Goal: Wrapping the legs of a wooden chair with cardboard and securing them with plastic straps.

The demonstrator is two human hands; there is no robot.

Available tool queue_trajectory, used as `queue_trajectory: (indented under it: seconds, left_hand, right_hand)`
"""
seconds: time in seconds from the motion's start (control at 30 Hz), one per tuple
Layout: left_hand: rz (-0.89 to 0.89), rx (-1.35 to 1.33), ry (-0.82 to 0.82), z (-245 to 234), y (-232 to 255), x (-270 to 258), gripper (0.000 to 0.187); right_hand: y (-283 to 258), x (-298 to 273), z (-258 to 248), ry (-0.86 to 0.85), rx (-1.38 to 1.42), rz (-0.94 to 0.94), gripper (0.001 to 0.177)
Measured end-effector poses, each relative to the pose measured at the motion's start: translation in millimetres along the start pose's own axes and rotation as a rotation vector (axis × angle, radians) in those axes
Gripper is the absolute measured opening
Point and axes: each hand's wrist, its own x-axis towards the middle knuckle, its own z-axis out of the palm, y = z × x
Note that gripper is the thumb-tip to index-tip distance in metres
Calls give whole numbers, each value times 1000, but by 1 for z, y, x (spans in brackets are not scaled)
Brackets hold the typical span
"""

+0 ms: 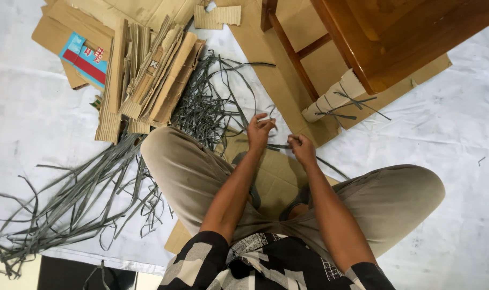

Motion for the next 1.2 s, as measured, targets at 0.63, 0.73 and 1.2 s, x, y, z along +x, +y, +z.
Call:
queue_trajectory:
  seconds: [0.63,0.73,1.2]
  left_hand:
    - [-225,-75,-117,30,-35,-4,32]
    - [-267,9,-37,35,-32,-5,27]
    - [-174,295,-99,69,-72,26,37]
  right_hand:
    - [25,9,-30,-96,393,-1,24]
    - [39,14,-41,-36,131,25,27]
    - [84,46,-119,782,799,539,13]
